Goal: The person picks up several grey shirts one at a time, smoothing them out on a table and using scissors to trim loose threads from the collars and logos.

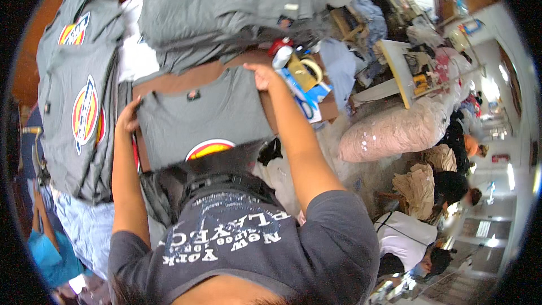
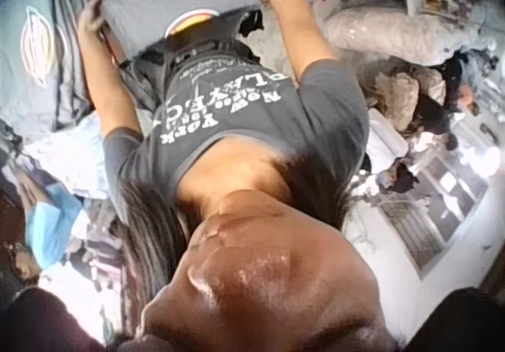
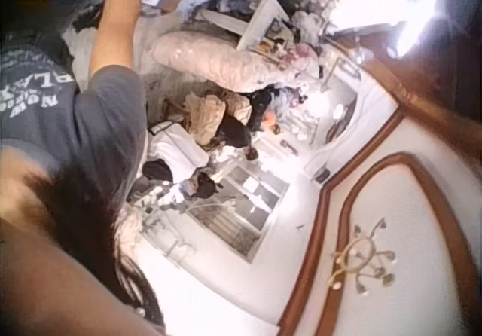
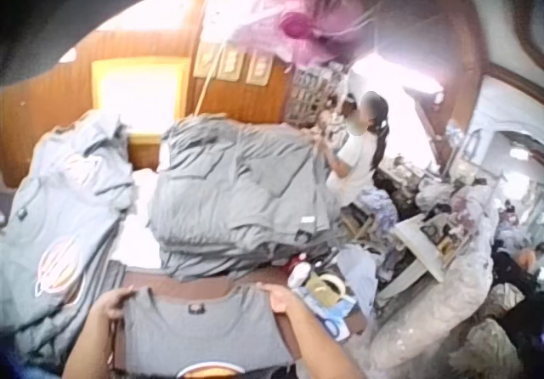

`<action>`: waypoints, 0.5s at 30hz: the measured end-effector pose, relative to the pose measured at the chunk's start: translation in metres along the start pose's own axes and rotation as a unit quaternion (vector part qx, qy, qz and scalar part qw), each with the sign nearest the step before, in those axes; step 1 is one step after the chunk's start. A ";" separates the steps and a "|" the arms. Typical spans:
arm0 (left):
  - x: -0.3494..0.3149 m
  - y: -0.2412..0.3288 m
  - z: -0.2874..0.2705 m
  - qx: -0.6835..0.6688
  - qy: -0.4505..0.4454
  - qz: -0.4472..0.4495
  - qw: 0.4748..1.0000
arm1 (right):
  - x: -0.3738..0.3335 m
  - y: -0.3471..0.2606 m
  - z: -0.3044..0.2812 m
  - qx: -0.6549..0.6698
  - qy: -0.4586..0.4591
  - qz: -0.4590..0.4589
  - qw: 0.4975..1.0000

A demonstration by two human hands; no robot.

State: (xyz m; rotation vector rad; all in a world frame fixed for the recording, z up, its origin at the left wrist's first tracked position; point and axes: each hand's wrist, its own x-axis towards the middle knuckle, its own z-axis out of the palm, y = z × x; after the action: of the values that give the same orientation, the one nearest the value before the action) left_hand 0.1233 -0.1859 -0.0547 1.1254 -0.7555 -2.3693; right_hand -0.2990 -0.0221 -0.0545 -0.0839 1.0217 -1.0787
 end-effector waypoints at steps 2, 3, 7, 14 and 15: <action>0.014 0.000 0.004 0.003 -0.011 -0.022 1.000 | 0.011 0.003 -0.021 -0.010 0.002 0.004 1.000; 0.020 0.000 -0.002 0.019 -0.007 -0.046 0.999 | 0.017 0.002 -0.028 -0.016 -0.005 0.015 1.000; 0.010 -0.001 0.005 0.142 0.095 -0.016 0.985 | 0.003 -0.003 -0.017 -0.012 -0.032 0.041 0.999; -0.021 0.002 0.022 0.447 0.200 0.027 0.871 | -0.044 -0.012 0.017 -0.495 0.235 0.021 0.836; -0.019 -0.004 0.017 0.474 0.213 0.080 0.851 | -0.038 -0.007 0.016 -0.557 0.258 -0.082 0.785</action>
State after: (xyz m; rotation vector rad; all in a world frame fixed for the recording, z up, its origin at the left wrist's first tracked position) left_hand 0.1202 -0.1669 -0.0376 1.7630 -1.8295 -1.4478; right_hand -0.2957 -0.0033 -0.0176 -0.8895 2.0922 -0.4970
